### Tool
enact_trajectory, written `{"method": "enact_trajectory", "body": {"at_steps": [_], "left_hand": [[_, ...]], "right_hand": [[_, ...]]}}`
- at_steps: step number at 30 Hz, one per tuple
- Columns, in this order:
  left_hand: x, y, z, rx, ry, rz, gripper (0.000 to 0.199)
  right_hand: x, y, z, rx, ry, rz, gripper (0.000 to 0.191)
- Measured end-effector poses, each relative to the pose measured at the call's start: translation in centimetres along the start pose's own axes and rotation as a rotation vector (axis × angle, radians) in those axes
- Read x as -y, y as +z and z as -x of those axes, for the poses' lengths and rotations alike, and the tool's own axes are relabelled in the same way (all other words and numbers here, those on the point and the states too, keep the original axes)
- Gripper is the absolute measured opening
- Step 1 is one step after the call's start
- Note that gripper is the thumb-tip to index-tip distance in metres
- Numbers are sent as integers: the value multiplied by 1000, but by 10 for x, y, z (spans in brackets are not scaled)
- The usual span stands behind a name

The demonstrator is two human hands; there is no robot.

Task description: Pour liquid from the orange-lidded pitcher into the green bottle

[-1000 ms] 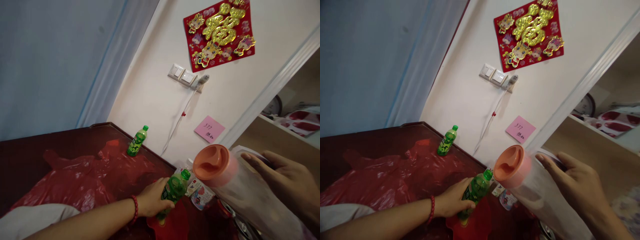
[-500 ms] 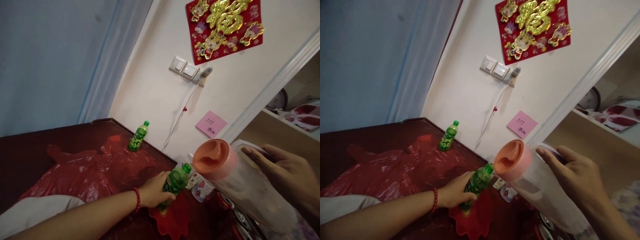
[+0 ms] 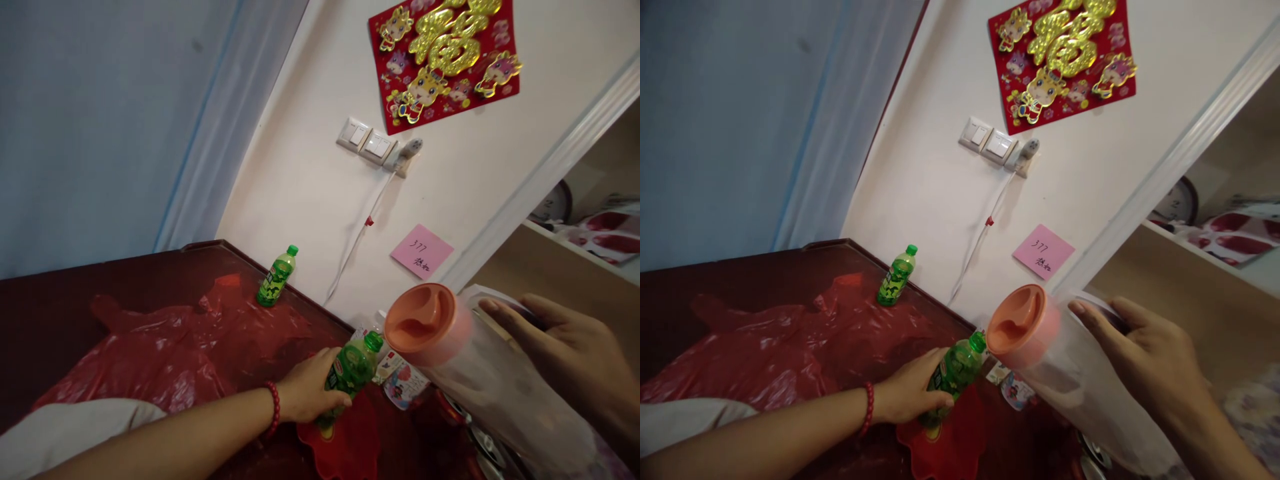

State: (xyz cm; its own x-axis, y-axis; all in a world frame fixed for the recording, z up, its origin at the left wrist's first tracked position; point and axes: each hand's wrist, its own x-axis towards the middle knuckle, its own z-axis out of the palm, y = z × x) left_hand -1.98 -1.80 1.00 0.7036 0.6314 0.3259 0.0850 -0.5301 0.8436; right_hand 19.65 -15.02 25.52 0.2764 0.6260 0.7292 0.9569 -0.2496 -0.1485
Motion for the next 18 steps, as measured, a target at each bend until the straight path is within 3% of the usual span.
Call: {"method": "enact_trajectory", "body": {"at_steps": [5, 18], "left_hand": [[1, 0, -1, -8, 1, -3, 72], [-1, 0, -1, -6, 13, -11, 70]], "right_hand": [[4, -3, 1, 56, 106, -26, 64], [1, -2, -1, 63, 91, -25, 66]]}}
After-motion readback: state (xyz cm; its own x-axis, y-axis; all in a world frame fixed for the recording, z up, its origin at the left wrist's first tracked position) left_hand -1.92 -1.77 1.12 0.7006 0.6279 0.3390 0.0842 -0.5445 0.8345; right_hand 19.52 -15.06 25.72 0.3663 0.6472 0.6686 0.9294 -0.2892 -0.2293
